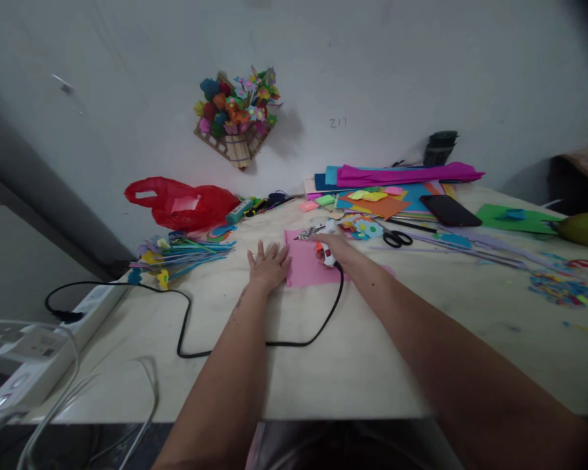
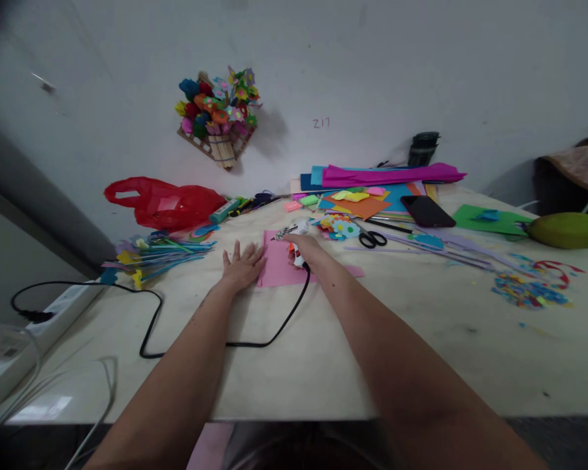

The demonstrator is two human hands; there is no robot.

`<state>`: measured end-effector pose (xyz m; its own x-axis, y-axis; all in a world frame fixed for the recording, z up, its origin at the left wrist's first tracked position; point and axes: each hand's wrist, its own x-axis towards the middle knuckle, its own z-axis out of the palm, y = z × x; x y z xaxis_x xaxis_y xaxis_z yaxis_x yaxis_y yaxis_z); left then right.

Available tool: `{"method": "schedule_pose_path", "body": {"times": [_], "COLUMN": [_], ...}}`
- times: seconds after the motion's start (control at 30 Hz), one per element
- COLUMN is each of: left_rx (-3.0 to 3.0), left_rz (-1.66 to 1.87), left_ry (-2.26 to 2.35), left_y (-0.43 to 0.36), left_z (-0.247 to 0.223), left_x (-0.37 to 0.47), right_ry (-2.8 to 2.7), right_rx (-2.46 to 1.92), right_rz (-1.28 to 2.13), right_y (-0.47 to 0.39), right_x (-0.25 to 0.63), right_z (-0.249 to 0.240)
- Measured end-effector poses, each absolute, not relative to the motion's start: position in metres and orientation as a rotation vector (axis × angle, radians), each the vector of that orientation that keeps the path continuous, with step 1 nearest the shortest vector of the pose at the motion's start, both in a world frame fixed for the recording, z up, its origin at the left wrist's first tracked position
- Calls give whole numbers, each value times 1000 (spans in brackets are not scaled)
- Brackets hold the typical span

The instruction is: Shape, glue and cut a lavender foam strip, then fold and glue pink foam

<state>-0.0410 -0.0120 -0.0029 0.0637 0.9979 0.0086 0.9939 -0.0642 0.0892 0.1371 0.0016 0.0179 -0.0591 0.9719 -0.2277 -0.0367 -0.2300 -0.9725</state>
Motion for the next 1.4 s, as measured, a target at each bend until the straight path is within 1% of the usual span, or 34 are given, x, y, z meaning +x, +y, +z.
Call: {"method": "schedule_pose_path", "body": {"times": [0.13,0.33,0.87,1.13,1.4], "left_rx": [2195,2228,2173,2170,2093], "left_rz": [189,431,499,509,561], "left_ry": [2131,2267,2310,2281,2219], "left_y": [-11,-12,-12,-11,-5], "left_z": [-5,0,4,6,-2], "left_x": [-44,-43,-36,-36,-42], "right_ry": [-1092,-1096,-1167,-1194,-1193], "right_rx": [-1298,-1268,-1249,-1284,-1273], "right_rz": [1430,1443,1542,1527,1500], "right_y": [2,4,5,3,5], "right_x": [137,138,137,138,143], "right_z": [18,15,11,15,15]}}
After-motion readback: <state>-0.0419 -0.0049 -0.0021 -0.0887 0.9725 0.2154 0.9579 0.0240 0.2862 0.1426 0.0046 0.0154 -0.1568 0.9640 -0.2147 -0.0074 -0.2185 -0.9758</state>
